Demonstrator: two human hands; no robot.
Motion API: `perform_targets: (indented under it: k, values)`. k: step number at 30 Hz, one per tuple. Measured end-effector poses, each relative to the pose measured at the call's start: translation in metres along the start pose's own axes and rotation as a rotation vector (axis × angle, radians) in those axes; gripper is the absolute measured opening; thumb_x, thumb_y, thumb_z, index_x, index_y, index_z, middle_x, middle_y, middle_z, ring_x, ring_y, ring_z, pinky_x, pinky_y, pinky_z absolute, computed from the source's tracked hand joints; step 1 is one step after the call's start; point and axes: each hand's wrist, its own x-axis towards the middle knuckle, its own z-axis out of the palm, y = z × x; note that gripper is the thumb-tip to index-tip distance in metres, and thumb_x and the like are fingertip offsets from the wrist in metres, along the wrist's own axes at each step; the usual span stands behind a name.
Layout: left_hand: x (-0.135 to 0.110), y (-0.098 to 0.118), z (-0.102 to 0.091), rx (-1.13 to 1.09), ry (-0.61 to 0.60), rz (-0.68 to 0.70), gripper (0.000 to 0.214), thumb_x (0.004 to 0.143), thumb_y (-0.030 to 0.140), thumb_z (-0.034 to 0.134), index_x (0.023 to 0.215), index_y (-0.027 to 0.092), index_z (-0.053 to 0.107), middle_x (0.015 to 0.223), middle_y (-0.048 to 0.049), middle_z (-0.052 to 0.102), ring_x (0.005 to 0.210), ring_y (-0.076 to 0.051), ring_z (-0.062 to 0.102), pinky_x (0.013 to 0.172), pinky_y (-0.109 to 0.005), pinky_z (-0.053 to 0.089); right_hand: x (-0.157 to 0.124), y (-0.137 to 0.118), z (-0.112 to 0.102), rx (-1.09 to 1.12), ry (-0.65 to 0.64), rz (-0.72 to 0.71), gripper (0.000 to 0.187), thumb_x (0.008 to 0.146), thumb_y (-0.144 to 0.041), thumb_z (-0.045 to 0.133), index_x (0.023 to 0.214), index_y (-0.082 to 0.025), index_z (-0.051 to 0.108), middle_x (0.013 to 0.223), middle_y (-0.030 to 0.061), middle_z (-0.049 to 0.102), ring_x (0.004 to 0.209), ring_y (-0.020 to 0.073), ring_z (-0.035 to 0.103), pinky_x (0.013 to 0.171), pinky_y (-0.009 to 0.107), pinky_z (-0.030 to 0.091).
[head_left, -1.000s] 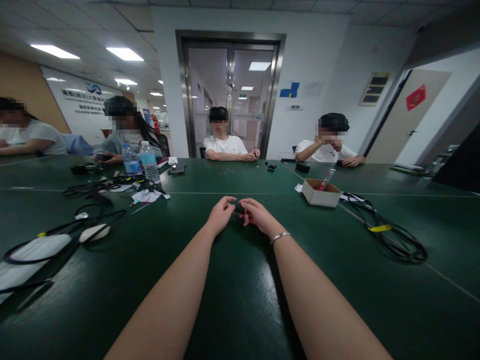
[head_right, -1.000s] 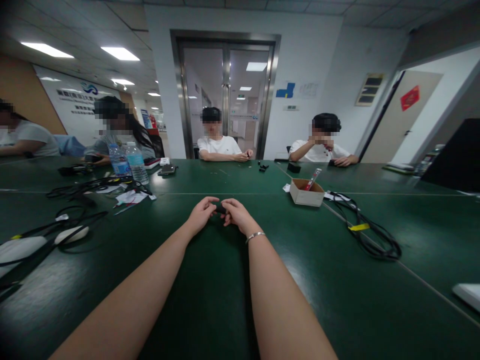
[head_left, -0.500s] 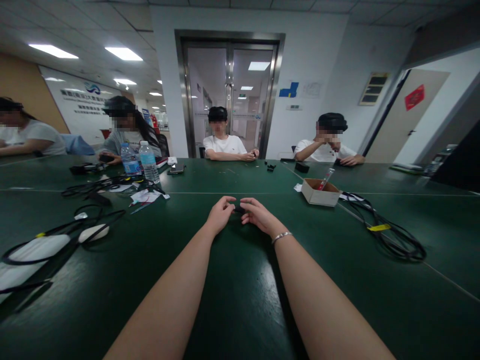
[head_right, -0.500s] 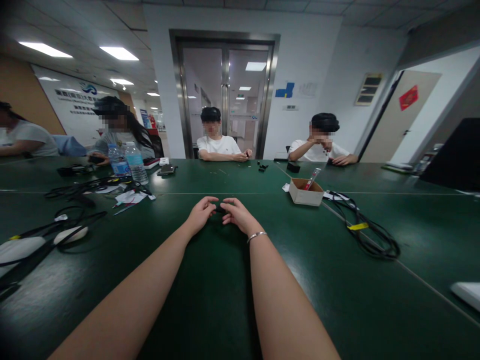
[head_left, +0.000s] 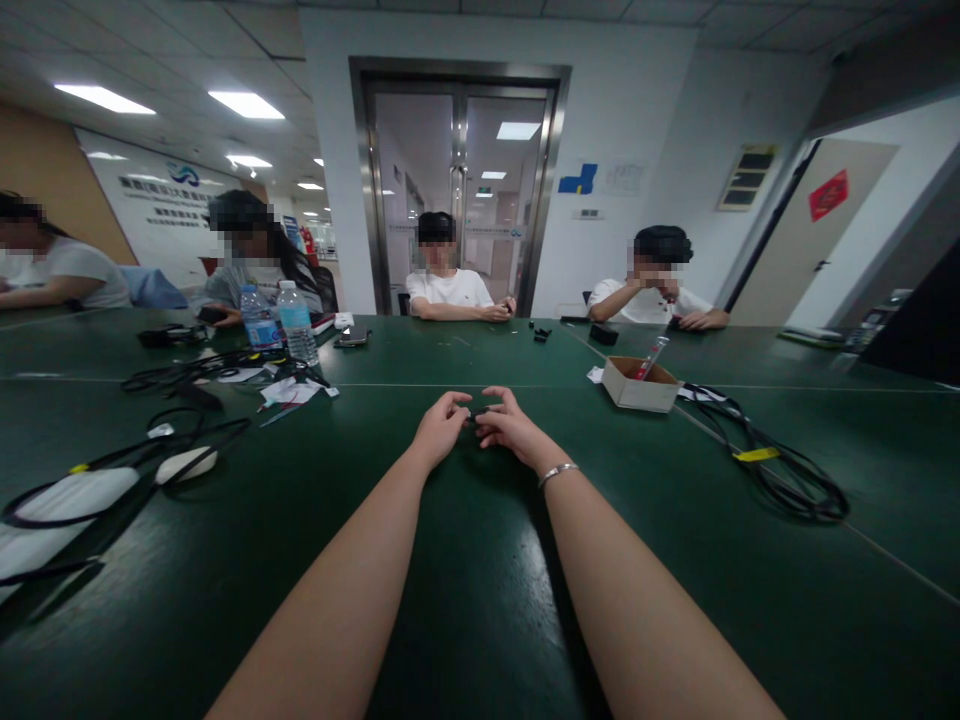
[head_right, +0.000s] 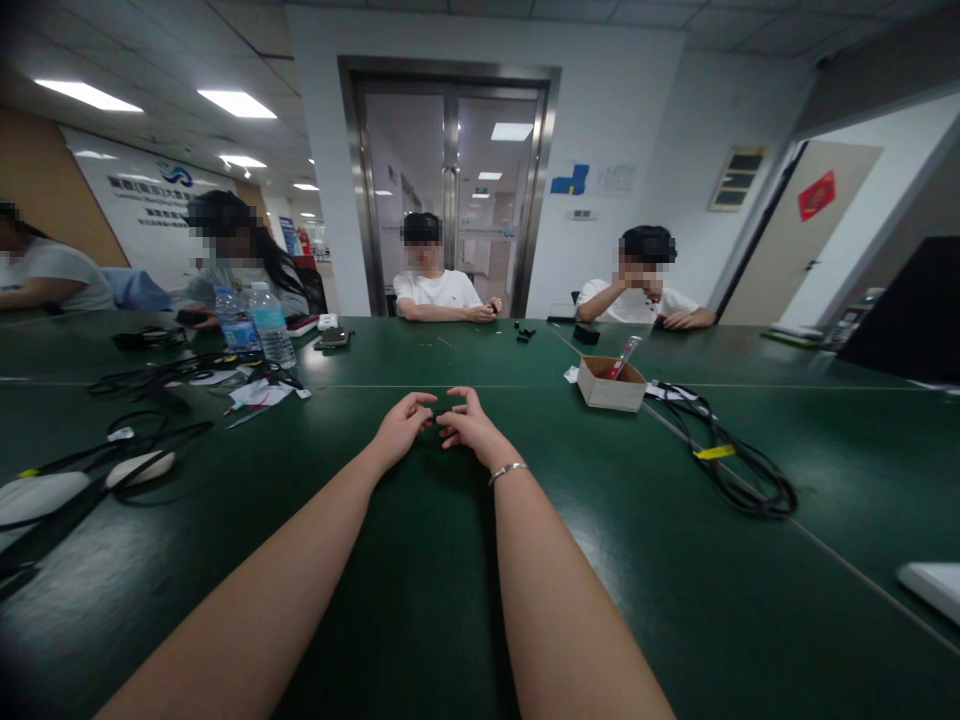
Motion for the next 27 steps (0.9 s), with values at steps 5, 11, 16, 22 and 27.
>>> perform_targets:
  k: [5, 11, 16, 22, 27]
  values:
    - [0.0, -0.001, 0.0, 0.018, 0.008, -0.008, 0.025, 0.082, 0.021, 0.05, 0.104, 0.018, 0.058, 0.074, -0.0012, 0.058, 0.071, -0.013, 0.056, 0.067, -0.024, 0.043, 0.002, 0.003, -0.002, 0.01, 0.003, 0.023, 0.027, 0.077, -0.017, 0.059, 0.1, -0.02, 0.045, 0.07, -0.0041, 0.053, 0.043, 0.0087, 0.054, 0.038, 0.019, 0.049]
    - [0.001, -0.001, 0.0, -0.013, 0.014, -0.011, 0.025, 0.082, 0.024, 0.049, 0.104, 0.017, 0.058, 0.075, -0.0016, 0.057, 0.071, -0.013, 0.056, 0.065, -0.024, 0.042, 0.002, 0.004, -0.003, 0.027, -0.006, 0.029, 0.024, 0.078, -0.016, 0.063, 0.098, -0.018, 0.05, 0.07, -0.0022, 0.056, 0.046, 0.0088, 0.056, 0.043, 0.019, 0.052]
    - [0.002, -0.006, 0.0, -0.009, -0.007, -0.016, 0.025, 0.082, 0.03, 0.051, 0.104, 0.018, 0.057, 0.071, -0.0007, 0.057, 0.066, -0.013, 0.055, 0.064, -0.024, 0.042, 0.002, 0.003, -0.004, 0.01, -0.023, 0.05, 0.01, 0.083, -0.013, 0.059, 0.093, -0.015, 0.056, 0.066, 0.0001, 0.059, 0.044, 0.008, 0.055, 0.043, 0.018, 0.051]
    - [0.004, -0.013, 0.0, 0.019, -0.035, 0.01, 0.027, 0.085, 0.036, 0.049, 0.101, 0.017, 0.058, 0.066, -0.0005, 0.057, 0.06, -0.012, 0.054, 0.058, -0.024, 0.042, 0.0, 0.003, -0.006, 0.028, -0.055, 0.043, 0.018, 0.079, -0.005, 0.06, 0.094, -0.014, 0.06, 0.068, 0.0002, 0.06, 0.05, 0.0083, 0.057, 0.048, 0.017, 0.053]
    - [0.004, -0.011, -0.001, 0.034, -0.032, 0.002, 0.029, 0.086, 0.039, 0.048, 0.099, 0.017, 0.059, 0.061, 0.0007, 0.055, 0.057, -0.012, 0.053, 0.056, -0.023, 0.041, -0.002, 0.0, -0.005, 0.025, -0.099, 0.049, 0.021, 0.077, -0.001, 0.058, 0.094, -0.013, 0.064, 0.074, 0.0027, 0.063, 0.054, 0.0083, 0.059, 0.052, 0.017, 0.054]
